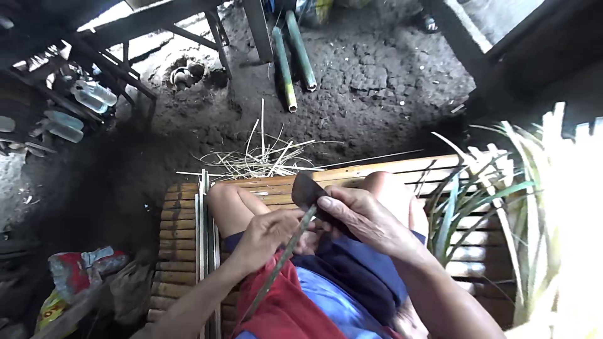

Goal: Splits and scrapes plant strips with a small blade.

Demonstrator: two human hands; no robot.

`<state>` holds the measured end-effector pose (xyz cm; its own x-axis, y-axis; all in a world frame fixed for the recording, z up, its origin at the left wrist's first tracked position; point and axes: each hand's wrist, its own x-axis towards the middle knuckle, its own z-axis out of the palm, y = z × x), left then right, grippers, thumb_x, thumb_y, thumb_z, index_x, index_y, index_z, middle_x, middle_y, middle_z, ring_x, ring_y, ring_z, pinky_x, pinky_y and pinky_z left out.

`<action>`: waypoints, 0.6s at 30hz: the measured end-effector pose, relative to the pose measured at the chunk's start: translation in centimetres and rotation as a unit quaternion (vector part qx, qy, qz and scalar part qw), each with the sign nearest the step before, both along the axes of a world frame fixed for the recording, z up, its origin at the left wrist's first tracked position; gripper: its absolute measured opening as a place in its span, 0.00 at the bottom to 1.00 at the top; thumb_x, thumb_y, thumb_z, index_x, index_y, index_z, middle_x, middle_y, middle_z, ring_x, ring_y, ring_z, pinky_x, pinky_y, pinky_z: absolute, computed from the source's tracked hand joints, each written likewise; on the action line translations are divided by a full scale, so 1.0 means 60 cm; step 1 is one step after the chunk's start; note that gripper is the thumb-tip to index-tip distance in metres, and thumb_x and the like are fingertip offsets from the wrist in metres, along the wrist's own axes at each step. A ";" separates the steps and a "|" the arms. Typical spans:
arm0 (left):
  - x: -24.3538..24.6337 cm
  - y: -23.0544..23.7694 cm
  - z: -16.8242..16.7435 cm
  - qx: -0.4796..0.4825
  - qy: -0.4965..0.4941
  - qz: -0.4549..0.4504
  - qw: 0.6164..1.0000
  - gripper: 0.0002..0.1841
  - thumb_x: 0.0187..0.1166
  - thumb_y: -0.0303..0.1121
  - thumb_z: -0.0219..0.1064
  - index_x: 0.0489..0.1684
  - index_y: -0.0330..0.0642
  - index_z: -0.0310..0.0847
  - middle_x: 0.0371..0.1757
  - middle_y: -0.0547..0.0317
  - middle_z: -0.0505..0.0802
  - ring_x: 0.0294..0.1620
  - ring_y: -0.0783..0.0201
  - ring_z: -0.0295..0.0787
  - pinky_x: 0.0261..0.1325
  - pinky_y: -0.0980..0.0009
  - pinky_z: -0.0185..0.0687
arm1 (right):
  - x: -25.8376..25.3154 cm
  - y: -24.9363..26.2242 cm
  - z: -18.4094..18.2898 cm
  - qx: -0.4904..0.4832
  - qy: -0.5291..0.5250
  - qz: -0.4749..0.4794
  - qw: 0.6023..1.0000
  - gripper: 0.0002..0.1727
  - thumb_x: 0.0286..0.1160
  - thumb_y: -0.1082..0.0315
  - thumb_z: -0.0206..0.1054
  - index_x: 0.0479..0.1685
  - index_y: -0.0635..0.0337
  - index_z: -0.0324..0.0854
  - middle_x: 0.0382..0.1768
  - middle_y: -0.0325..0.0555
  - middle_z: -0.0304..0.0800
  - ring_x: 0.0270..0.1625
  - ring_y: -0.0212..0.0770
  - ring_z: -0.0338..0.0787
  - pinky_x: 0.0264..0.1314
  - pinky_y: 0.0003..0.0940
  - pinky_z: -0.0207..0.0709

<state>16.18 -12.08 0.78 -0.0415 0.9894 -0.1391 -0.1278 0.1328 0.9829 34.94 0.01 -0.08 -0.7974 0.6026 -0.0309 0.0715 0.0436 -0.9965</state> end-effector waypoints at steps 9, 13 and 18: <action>0.077 0.100 -0.013 0.113 -0.368 0.070 0.920 0.33 0.80 0.75 0.37 0.35 0.61 0.79 0.19 0.76 0.78 0.21 0.81 0.77 0.24 0.85 0.73 | -0.024 -0.030 -0.026 0.228 0.071 -0.141 0.961 0.21 0.74 0.50 0.73 0.22 0.57 0.82 0.18 0.28 0.77 0.23 0.13 0.74 0.27 0.10 0.67; 0.075 0.095 -0.047 0.101 -0.367 0.167 0.910 0.41 0.76 0.79 0.26 0.26 0.65 0.83 0.16 0.79 0.81 0.21 0.80 0.81 0.30 0.80 0.78 | -0.014 -0.051 -0.029 0.238 0.042 -0.105 0.965 0.25 0.74 0.44 0.71 0.28 0.60 0.88 0.20 0.34 0.85 0.25 0.18 0.82 0.28 0.17 0.76; 0.045 0.108 -0.011 -0.017 -0.372 0.126 0.919 0.42 0.79 0.76 0.26 0.43 0.54 0.79 0.14 0.75 0.76 0.15 0.76 0.74 0.25 0.80 0.74 | -0.036 -0.092 -0.038 0.406 0.047 -0.116 0.905 0.24 0.79 0.47 0.68 0.22 0.57 0.84 0.17 0.41 0.82 0.19 0.33 0.79 0.21 0.28 0.68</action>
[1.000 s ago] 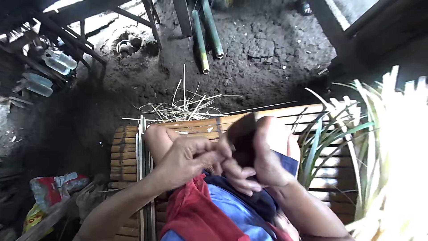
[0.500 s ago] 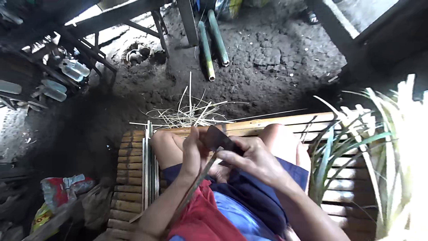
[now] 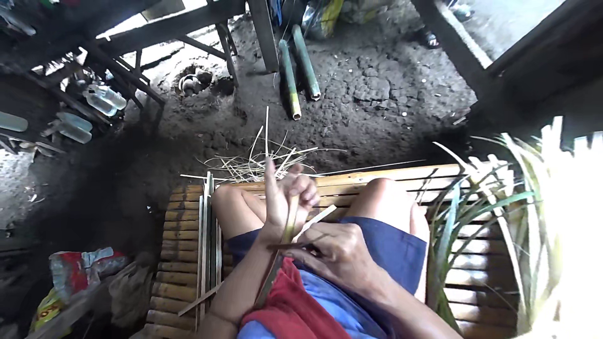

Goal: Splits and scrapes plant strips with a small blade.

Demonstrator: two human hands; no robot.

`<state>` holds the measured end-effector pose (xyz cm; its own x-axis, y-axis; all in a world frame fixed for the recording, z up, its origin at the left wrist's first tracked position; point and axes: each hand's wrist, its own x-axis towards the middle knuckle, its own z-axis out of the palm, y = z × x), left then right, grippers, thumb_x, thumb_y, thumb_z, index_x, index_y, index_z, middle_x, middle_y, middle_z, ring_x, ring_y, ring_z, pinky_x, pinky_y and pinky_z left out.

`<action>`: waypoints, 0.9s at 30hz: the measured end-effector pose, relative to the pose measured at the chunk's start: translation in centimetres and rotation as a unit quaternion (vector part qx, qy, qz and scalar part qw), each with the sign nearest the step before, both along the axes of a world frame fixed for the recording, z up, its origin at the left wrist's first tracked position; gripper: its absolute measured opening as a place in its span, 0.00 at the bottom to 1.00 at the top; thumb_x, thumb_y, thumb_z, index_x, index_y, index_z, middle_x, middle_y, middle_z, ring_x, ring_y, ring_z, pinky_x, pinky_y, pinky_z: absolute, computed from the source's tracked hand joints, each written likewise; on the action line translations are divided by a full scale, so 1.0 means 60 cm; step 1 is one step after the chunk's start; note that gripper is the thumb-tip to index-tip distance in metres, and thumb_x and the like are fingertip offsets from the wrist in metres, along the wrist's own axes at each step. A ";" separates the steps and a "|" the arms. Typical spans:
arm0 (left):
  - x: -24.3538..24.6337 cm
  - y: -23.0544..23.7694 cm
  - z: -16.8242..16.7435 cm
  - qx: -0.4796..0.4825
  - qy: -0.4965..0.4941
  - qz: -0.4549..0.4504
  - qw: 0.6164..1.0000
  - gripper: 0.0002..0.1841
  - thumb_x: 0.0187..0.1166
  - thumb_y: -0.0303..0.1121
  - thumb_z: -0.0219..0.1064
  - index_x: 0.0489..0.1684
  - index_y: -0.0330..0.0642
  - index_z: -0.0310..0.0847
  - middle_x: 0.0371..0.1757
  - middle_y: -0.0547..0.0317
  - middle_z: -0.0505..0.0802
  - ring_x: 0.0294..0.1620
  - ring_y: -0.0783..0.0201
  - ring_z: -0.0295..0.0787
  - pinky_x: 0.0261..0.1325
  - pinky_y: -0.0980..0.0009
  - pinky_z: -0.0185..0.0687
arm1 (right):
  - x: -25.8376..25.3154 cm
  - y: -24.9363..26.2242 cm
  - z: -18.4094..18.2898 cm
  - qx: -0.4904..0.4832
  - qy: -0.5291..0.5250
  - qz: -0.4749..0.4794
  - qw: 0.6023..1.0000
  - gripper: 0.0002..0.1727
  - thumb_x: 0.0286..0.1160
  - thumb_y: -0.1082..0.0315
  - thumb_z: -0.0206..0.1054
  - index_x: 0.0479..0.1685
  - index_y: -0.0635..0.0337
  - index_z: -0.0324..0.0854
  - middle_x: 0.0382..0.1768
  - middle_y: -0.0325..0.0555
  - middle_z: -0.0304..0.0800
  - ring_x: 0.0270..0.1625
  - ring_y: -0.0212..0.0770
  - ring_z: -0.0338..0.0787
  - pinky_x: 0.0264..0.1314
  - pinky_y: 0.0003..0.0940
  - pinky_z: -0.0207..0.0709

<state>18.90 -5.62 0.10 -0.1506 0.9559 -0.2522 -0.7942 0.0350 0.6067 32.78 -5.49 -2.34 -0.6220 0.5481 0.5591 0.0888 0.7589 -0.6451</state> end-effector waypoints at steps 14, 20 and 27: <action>-0.008 -0.001 -0.031 0.052 -0.008 -0.091 0.994 0.27 0.92 0.54 0.38 0.32 0.60 0.83 0.42 0.69 0.93 0.49 0.69 0.90 0.56 0.71 0.85 | -0.013 0.004 -0.010 0.020 -0.022 -0.006 1.000 0.21 0.77 0.47 0.70 0.26 0.55 0.87 0.20 0.41 0.88 0.22 0.35 0.87 0.23 0.34 0.77; 0.026 -0.034 -0.045 -0.033 -0.012 0.042 0.998 0.25 0.94 0.43 0.34 0.43 0.57 0.85 0.44 0.72 0.94 0.49 0.76 0.90 0.54 0.76 0.85 | 0.008 0.046 0.001 -0.064 -0.032 -0.048 0.996 0.24 0.76 0.46 0.71 0.42 0.63 0.90 0.27 0.44 0.92 0.28 0.33 0.89 0.30 0.34 0.82; 0.001 -0.036 -0.047 0.034 0.005 -0.138 0.990 0.21 0.91 0.49 0.44 0.44 0.54 0.86 0.48 0.66 0.94 0.46 0.73 0.91 0.48 0.77 0.86 | 0.001 0.030 0.001 0.047 -0.038 -0.061 0.996 0.23 0.79 0.48 0.68 0.26 0.59 0.87 0.19 0.45 0.88 0.21 0.39 0.87 0.22 0.38 0.77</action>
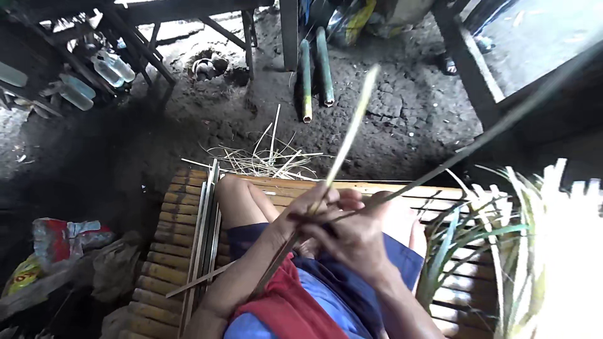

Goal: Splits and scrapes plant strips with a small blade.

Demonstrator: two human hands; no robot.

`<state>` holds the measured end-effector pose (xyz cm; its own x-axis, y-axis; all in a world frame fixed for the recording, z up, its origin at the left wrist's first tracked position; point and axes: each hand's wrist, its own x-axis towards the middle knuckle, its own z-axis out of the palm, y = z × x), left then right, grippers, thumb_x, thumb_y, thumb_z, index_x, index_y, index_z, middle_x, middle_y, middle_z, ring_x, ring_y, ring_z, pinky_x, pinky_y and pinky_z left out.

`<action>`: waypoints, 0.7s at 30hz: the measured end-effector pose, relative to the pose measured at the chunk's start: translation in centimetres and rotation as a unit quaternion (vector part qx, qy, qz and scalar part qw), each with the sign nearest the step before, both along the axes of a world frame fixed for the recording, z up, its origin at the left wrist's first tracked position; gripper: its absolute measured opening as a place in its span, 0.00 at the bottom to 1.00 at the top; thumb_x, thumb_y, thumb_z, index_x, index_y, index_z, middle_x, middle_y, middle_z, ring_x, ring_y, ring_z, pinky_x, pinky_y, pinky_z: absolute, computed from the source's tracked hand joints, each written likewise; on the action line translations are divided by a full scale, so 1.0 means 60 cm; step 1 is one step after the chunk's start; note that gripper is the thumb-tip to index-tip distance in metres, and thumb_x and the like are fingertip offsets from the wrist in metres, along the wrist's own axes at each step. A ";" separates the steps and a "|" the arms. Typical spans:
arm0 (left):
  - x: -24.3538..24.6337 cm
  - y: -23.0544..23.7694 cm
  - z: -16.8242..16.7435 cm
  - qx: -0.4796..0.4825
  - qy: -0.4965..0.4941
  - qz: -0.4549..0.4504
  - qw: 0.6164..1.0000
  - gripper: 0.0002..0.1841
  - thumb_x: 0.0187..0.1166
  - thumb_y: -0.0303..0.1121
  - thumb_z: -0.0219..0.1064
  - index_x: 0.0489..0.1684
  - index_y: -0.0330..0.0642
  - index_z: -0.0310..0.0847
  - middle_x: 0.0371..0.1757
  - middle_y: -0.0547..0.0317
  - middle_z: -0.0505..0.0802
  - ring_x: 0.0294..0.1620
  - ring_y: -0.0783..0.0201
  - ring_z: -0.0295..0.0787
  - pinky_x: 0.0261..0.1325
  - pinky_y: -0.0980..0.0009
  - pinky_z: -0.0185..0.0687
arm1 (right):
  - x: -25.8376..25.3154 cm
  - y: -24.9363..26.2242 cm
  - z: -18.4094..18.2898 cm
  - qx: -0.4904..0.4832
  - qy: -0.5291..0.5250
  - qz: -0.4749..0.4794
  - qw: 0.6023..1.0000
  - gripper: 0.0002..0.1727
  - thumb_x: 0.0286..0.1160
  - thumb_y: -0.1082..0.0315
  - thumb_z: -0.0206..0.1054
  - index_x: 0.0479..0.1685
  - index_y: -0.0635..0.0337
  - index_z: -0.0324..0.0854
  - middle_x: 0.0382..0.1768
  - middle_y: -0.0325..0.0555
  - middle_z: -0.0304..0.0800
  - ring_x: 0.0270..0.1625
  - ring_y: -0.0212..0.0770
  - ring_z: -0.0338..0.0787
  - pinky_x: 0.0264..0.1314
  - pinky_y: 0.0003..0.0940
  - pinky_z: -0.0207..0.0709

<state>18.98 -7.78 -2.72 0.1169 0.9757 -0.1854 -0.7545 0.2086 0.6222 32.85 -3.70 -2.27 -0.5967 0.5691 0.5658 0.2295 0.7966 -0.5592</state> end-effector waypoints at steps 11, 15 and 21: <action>-0.002 0.003 -0.007 0.036 0.014 0.003 0.999 0.22 0.92 0.50 0.40 0.42 0.58 0.83 0.55 0.67 0.93 0.52 0.72 0.90 0.53 0.75 0.85 | 0.011 -0.013 -0.014 -0.032 0.012 0.046 0.998 0.21 0.80 0.48 0.69 0.28 0.56 0.89 0.23 0.41 0.91 0.25 0.34 0.89 0.28 0.33 0.80; 0.030 -0.015 0.001 -0.018 -0.040 0.092 0.995 0.23 0.92 0.38 0.36 0.49 0.50 0.85 0.51 0.63 0.93 0.49 0.73 0.90 0.52 0.77 0.84 | 0.024 0.021 -0.010 -0.070 0.021 0.001 0.997 0.26 0.78 0.45 0.69 0.36 0.63 0.90 0.25 0.47 0.92 0.27 0.33 0.89 0.28 0.32 0.80; 0.002 -0.022 -0.033 -0.007 -0.025 0.137 0.990 0.25 0.93 0.48 0.37 0.36 0.59 0.85 0.51 0.68 0.93 0.56 0.68 0.89 0.64 0.67 0.83 | 0.016 -0.042 -0.027 -0.038 -0.018 0.102 0.994 0.23 0.81 0.46 0.66 0.26 0.54 0.87 0.20 0.41 0.88 0.23 0.36 0.87 0.26 0.32 0.77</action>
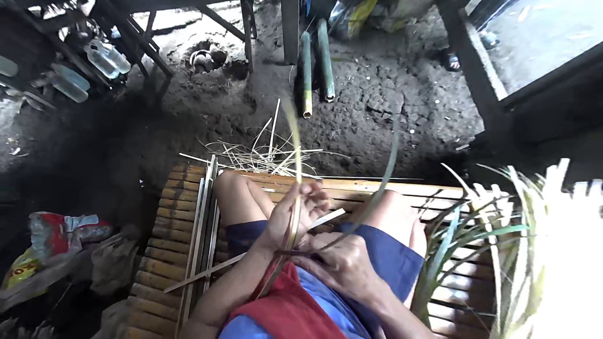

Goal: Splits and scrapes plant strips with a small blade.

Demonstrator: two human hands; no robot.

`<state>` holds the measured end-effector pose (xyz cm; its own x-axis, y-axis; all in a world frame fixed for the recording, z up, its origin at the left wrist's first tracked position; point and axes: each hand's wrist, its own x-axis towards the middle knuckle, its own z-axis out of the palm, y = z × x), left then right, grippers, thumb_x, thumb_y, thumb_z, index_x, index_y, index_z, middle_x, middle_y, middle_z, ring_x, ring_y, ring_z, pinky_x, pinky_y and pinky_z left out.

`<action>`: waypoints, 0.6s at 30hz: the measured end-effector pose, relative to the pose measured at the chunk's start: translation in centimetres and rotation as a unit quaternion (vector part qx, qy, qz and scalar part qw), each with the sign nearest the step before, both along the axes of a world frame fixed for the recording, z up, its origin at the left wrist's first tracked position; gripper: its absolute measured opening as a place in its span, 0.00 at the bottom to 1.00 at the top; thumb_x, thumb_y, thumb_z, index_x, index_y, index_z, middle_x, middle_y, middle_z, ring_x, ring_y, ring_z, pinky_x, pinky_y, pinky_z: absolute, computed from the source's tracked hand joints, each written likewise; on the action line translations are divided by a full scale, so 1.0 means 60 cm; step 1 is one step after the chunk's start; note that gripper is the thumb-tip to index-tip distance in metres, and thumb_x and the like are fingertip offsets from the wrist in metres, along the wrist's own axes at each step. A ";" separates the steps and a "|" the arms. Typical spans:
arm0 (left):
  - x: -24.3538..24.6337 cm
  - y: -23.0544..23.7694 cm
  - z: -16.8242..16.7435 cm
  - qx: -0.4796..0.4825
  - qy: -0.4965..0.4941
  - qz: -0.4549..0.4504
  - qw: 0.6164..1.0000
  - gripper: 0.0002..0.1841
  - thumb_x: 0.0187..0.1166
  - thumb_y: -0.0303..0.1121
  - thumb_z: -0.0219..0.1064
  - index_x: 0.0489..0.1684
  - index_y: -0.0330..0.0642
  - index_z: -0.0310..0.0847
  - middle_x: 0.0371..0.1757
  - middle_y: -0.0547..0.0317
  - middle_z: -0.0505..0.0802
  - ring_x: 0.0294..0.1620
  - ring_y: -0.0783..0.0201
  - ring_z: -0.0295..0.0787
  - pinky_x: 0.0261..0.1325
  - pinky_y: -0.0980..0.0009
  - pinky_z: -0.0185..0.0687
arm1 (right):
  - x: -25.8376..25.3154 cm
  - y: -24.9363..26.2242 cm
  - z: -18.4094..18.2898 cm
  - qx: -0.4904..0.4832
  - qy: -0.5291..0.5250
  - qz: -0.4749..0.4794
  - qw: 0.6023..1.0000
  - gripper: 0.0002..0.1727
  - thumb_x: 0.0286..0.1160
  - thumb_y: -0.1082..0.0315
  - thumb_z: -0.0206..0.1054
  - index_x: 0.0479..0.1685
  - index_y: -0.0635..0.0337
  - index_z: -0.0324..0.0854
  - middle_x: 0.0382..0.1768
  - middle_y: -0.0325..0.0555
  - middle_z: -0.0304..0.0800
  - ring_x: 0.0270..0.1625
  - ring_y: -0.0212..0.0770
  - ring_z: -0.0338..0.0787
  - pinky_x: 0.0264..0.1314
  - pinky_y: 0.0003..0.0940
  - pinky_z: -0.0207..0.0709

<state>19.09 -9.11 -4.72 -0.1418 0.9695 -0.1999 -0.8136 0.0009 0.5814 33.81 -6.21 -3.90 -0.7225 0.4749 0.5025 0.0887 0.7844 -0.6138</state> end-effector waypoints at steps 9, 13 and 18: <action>0.045 -0.094 -0.016 -0.066 -0.098 0.047 0.992 0.27 0.93 0.41 0.36 0.34 0.51 0.86 0.46 0.61 0.94 0.51 0.68 0.92 0.53 0.73 0.87 | 0.009 0.007 -0.016 -0.055 -0.031 0.004 0.998 0.26 0.82 0.45 0.64 0.37 0.61 0.91 0.27 0.47 0.93 0.29 0.38 0.91 0.30 0.36 0.80; 0.035 -0.094 -0.036 -0.189 -0.157 0.202 0.948 0.29 0.96 0.45 0.32 0.29 0.47 0.78 0.32 0.59 0.91 0.42 0.61 0.93 0.57 0.65 0.89 | 0.019 -0.035 -0.039 -0.105 -0.070 0.065 0.990 0.27 0.81 0.43 0.64 0.31 0.60 0.89 0.21 0.46 0.89 0.26 0.39 0.89 0.29 0.38 0.80; 0.028 -0.089 -0.004 -0.198 -0.172 0.259 0.930 0.31 0.96 0.43 0.31 0.22 0.47 0.75 0.24 0.61 0.88 0.31 0.66 0.91 0.46 0.73 0.89 | 0.029 -0.089 -0.046 -0.083 -0.105 0.163 0.978 0.28 0.84 0.43 0.59 0.22 0.56 0.82 0.16 0.42 0.82 0.20 0.39 0.84 0.20 0.36 0.74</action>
<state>20.77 -14.44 -4.98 -0.4303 0.6298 -0.6467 -0.9025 -0.2842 0.3236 35.55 -11.56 -6.64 -0.9280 0.2639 0.2629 -0.0122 0.6838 -0.7296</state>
